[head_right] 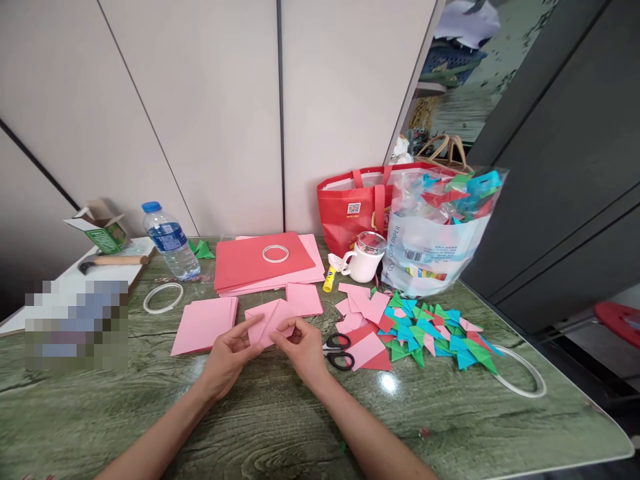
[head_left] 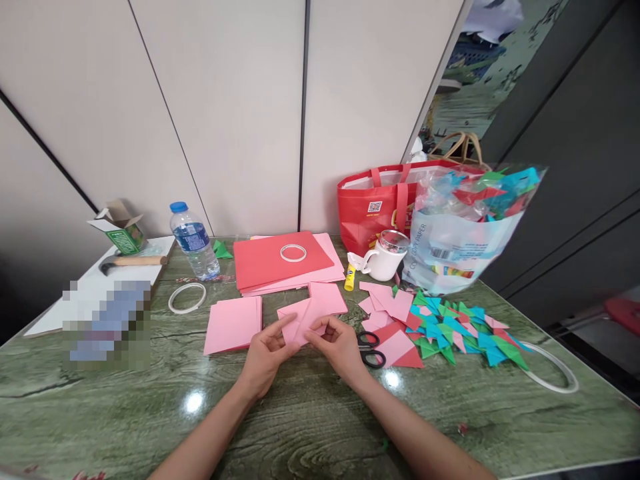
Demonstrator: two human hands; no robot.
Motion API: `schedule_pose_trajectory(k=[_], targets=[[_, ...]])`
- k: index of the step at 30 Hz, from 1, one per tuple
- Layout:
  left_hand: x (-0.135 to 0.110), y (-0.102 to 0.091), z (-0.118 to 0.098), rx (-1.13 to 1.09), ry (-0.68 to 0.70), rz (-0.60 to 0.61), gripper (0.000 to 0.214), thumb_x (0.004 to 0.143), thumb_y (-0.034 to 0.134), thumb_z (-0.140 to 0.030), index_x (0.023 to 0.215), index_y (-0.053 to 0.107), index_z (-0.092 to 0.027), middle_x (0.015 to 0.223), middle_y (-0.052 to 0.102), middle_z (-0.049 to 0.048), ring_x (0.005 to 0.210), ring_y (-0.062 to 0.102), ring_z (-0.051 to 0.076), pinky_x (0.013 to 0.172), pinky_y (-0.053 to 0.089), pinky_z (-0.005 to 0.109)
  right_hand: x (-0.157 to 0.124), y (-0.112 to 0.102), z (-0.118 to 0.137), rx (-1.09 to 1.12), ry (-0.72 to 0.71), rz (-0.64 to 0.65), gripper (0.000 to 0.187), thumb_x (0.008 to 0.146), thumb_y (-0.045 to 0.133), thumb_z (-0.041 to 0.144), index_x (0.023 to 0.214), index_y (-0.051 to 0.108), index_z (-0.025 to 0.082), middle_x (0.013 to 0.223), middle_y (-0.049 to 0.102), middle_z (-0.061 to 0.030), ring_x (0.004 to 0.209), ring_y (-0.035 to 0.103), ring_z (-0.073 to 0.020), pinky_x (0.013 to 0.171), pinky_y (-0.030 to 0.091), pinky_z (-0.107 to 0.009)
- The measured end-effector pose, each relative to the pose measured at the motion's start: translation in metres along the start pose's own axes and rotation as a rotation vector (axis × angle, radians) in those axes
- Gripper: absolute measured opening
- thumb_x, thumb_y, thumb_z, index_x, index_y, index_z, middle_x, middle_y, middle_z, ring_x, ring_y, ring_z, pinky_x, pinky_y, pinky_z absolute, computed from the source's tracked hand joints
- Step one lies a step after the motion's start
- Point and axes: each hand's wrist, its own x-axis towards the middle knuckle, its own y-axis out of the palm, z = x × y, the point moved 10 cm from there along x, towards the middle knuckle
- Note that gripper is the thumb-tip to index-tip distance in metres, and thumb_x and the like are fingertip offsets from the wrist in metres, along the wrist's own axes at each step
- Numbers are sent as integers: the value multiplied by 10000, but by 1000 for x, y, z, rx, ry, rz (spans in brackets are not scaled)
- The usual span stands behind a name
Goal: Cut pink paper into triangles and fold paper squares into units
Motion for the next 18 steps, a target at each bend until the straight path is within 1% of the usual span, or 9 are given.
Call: schedule_pose_trajectory(k=[2, 5, 7, 10, 15, 18], targets=[[0, -1, -2, 16, 14, -10, 589, 533, 776, -213, 1098, 618, -158, 872, 678, 47, 863, 581, 178, 788, 441, 293, 0, 0, 0, -1, -2, 2, 212, 642, 688, 340, 690, 574, 167, 610, 571, 12, 532, 509, -117, 494, 413, -227], [0, -1, -1, 37, 25, -11, 571, 555, 767, -224, 1100, 616, -152, 841, 681, 42, 815, 582, 162, 758, 445, 274, 0, 1, -1, 3, 8, 1, 228, 634, 695, 349, 694, 569, 169, 612, 567, 13, 530, 511, -118, 487, 414, -228], [0, -1, -1, 40, 30, -3, 562, 559, 765, -230, 1097, 619, -159, 849, 683, 45, 807, 583, 161, 746, 446, 269, 0, 1, -3, 34, 20, -7, 248, 621, 706, 351, 701, 551, 175, 597, 544, 24, 517, 507, -117, 478, 416, -228], [1, -2, 2, 53, 23, -3, 524, 563, 765, -242, 1067, 641, -175, 809, 689, 37, 757, 589, 149, 719, 449, 257, -1, 2, -1, 70, 5, -3, 243, 625, 708, 335, 670, 525, 181, 577, 517, 35, 512, 503, -113, 488, 421, -226], [1, -7, 5, 65, 5, -44, 432, 531, 780, -253, 949, 700, -179, 830, 699, 49, 732, 598, 160, 708, 454, 273, -1, 5, -2, 76, 9, 26, 197, 653, 688, 337, 685, 592, 168, 650, 565, 0, 542, 533, -122, 516, 446, -240], [1, -7, 5, 49, 10, -46, 419, 535, 778, -239, 941, 703, -170, 805, 698, 45, 694, 586, 145, 683, 450, 260, -2, 4, -1, 17, -13, 11, 195, 653, 687, 338, 697, 610, 163, 680, 582, -16, 583, 546, -134, 545, 458, -246]])
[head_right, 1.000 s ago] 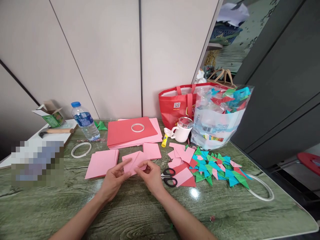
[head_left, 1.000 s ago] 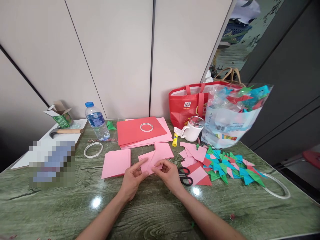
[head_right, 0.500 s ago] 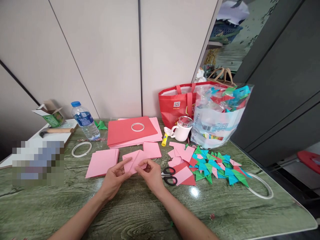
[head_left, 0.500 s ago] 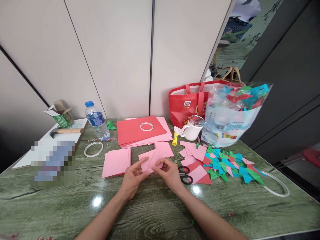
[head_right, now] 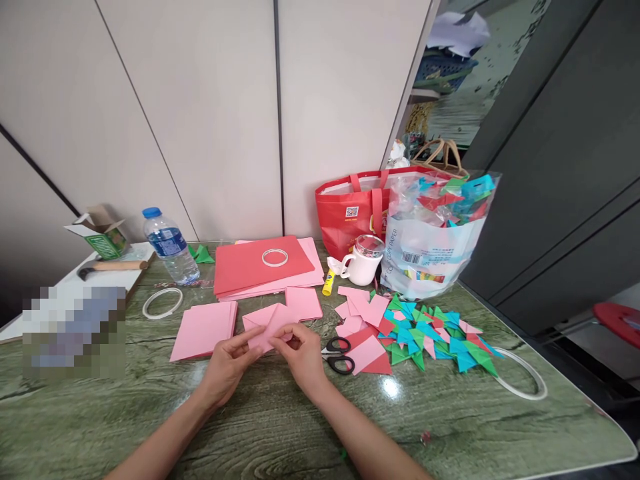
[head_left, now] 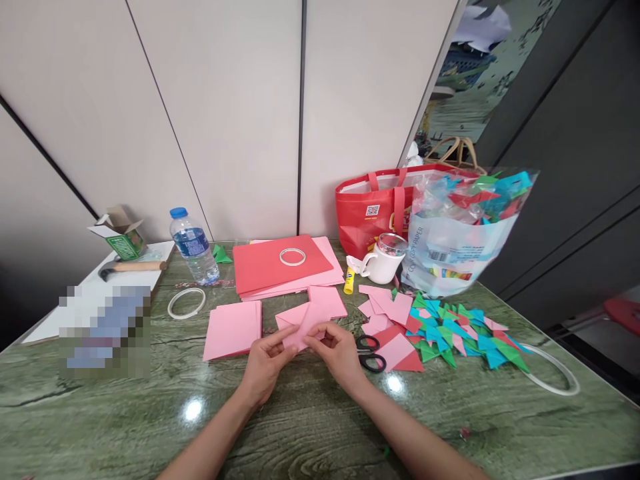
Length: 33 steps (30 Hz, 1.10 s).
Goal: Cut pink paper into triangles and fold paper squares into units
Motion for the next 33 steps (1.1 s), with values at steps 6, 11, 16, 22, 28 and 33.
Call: schedule_pose_trajectory(k=[6, 11, 16, 22, 28, 33], targets=[[1, 1, 2, -16, -8, 5, 456, 538, 776, -236, 979, 690, -154, 663, 672, 23, 642, 566, 132, 650, 444, 242, -3, 4, 4, -7, -21, 4, 265, 607, 727, 318, 769, 575, 174, 750, 576, -19, 669, 546, -147, 570, 459, -234], [1, -2, 4, 17, 2, -15, 487, 532, 778, -263, 997, 682, -152, 720, 673, 33, 681, 573, 157, 666, 442, 270, -2, 6, -2, 48, 27, 11, 295, 589, 737, 338, 763, 564, 174, 712, 571, -8, 612, 537, -137, 554, 455, -239], [2, -3, 3, 8, 7, -23, 443, 535, 775, -279, 958, 701, -173, 664, 651, 15, 653, 551, 142, 659, 433, 260, -1, 5, -5, 46, 30, 9, 284, 594, 731, 326, 773, 575, 172, 719, 584, -14, 616, 548, -141, 558, 461, -243], [2, -9, -1, -6, 61, -84, 407, 580, 745, -305, 955, 701, -151, 509, 509, -38, 500, 391, 71, 499, 336, 192, -2, 5, -7, 51, 50, 5, 275, 578, 737, 292, 769, 582, 168, 736, 593, -18, 633, 562, -148, 572, 465, -250], [1, -6, -2, -3, 62, -59, 381, 589, 740, -310, 934, 705, -154, 487, 486, -47, 488, 366, 60, 480, 301, 175, -2, 6, -6, 78, 79, 3, 265, 567, 739, 263, 763, 587, 168, 714, 597, -13, 616, 561, -147, 568, 459, -254], [1, -2, -3, -45, 51, -30, 355, 602, 734, -287, 936, 706, -171, 596, 606, -6, 542, 444, 82, 520, 341, 184, -2, 5, -5, 82, 89, -3, 253, 562, 738, 241, 757, 596, 165, 708, 596, -7, 602, 557, -139, 555, 451, -244]])
